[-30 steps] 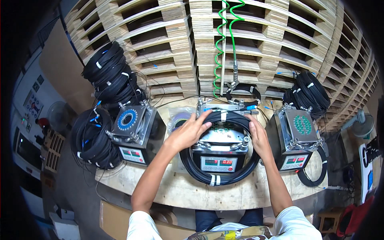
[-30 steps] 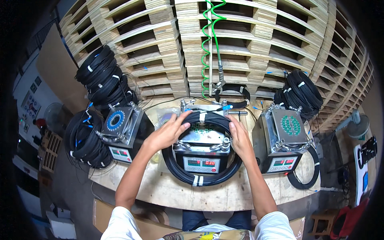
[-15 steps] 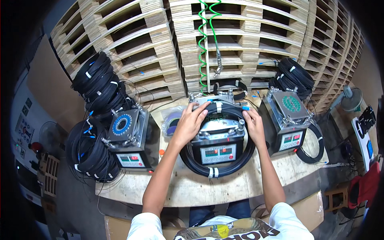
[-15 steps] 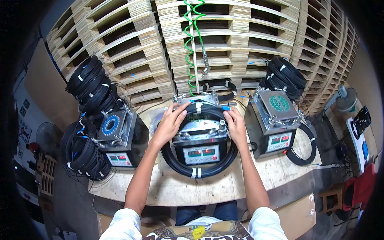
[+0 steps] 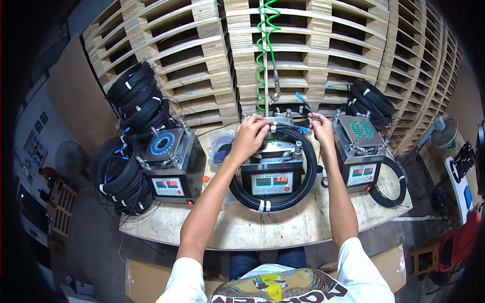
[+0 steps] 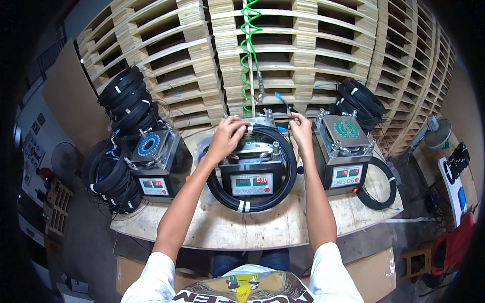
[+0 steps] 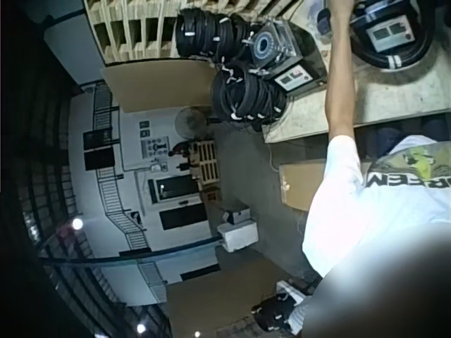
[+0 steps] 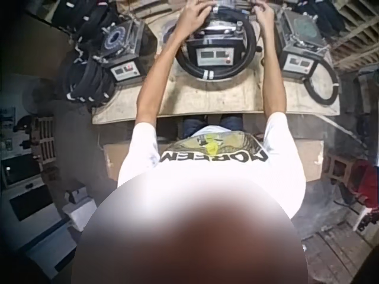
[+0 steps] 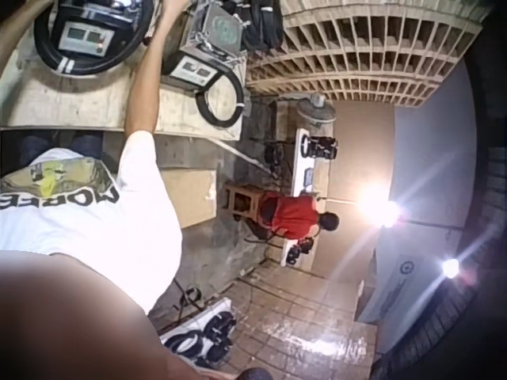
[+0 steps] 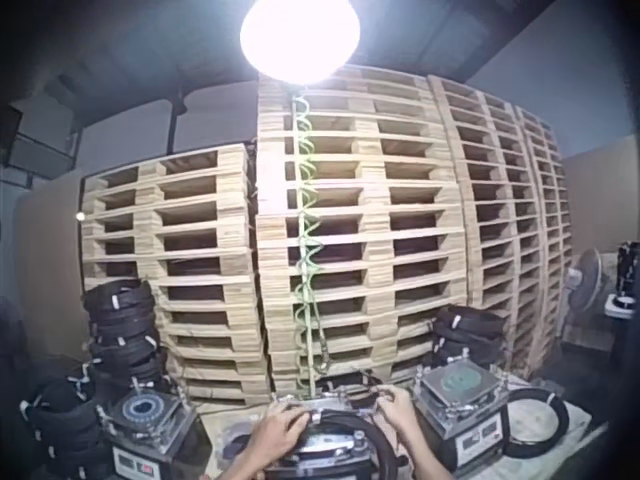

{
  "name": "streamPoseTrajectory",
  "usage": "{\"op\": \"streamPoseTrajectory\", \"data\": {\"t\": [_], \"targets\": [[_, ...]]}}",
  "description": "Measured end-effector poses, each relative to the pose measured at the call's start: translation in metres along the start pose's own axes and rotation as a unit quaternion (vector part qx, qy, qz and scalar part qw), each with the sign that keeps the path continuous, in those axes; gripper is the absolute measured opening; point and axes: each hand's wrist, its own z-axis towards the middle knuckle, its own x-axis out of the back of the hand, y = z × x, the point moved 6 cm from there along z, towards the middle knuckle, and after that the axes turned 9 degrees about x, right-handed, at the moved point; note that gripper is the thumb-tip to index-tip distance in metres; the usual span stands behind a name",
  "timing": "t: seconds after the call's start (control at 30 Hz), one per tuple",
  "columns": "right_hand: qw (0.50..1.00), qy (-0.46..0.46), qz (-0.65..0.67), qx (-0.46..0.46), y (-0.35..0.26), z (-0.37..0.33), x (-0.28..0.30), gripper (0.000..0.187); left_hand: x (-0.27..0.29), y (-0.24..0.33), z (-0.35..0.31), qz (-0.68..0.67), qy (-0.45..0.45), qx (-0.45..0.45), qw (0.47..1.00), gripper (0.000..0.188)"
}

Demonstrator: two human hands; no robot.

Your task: Manually position cable connectors into industrial heat-press machines for sealing or molding.

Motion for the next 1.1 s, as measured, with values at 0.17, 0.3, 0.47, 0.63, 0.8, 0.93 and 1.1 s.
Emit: {"op": "streamPoseTrajectory", "data": {"t": [0.17,0.3,0.47,0.63,0.8,0.93,1.1], "targets": [[0.993,0.014,0.097,-0.071,0.011,0.000,0.007,0.027,-0.027,0.026,0.015,0.096,-0.102,-0.025,0.990,0.035],[0.982,-0.009,0.157,-0.103,0.013,0.006,-0.011,0.026,-0.033,0.032,0.035,0.034,-0.106,-0.035,0.993,0.030],[0.985,-0.065,0.137,-0.085,0.011,0.041,-0.009,0.028,-0.021,-0.008,0.055,-0.278,-0.047,0.086,0.956,0.024],[0.991,-0.122,0.062,0.009,-0.041,0.059,-0.009,0.034,0.043,-0.066,0.073,-0.233,0.005,0.132,0.963,0.028],[0.987,-0.081,-0.070,0.119,-0.105,0.043,0.005,0.027,0.111,-0.057,0.064,-0.161,0.012,0.105,0.981,0.026],[0.966,-0.050,-0.160,0.197,-0.158,0.034,0.001,0.025,0.131,-0.018,0.071,-0.127,0.024,0.072,0.989,0.024],[0.883,-0.151,-0.336,0.292,-0.140,0.061,-0.065,0.022,0.115,-0.006,0.098,-0.021,0.008,0.044,0.999,0.024]]}}
